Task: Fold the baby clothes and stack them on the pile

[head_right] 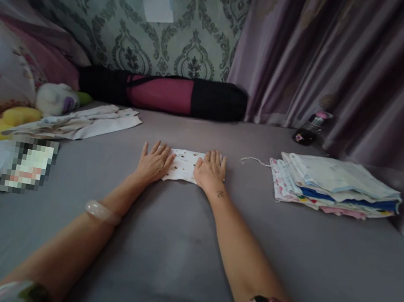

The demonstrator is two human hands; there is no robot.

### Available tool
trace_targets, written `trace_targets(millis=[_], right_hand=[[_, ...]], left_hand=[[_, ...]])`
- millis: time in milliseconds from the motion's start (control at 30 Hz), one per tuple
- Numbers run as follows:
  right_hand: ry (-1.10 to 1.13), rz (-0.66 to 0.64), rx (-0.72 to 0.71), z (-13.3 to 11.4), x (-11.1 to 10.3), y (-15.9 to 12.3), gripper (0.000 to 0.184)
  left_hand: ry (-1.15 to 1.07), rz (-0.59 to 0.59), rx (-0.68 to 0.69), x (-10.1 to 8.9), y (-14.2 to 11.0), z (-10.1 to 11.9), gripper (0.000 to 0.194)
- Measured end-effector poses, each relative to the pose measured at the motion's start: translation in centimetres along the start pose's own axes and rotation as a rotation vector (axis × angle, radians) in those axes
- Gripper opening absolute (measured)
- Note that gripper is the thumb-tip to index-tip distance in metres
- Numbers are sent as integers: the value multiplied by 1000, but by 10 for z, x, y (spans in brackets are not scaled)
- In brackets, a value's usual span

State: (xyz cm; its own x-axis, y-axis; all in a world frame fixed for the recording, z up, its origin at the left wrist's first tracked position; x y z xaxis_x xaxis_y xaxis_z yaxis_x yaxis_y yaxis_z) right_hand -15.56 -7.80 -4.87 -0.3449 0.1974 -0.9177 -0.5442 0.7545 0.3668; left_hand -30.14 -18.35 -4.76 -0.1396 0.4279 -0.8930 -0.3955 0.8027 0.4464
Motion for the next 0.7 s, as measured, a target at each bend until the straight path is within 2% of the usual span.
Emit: trace_targets(millis=[67,233,433,567,700], right_hand=[[-21,40,26,7,-2,2,59],[-32,-48,79,18,8,1,60],[-55,-92,83,18,12,2,62],[-74,-120,82,17,9,4,62],[-112,-87,-12,6,0,6,60]], left_hand=[[7,11,-48,1,1,-8,60],[-35,-157,-108,13,1,-20,60],[-89,-190,-143,16,0,-22,60],[-113,-182,-179,15,-1,-24,59],[-127,-74,-285,5,1,-33,53]])
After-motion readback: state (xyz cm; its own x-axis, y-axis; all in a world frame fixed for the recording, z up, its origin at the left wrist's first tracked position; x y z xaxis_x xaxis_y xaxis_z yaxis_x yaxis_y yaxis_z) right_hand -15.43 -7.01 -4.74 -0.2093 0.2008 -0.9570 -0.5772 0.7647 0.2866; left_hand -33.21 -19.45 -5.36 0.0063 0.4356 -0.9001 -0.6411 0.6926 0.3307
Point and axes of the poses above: each hand's wrist, its own y-axis towards the middle knuckle, its own x-axis out of the palm, z = x × y, the point moved 5 cm from there along y, towards the middle knuckle, and after that the axes turned 11 degrees about z, right-handed, at the moved point
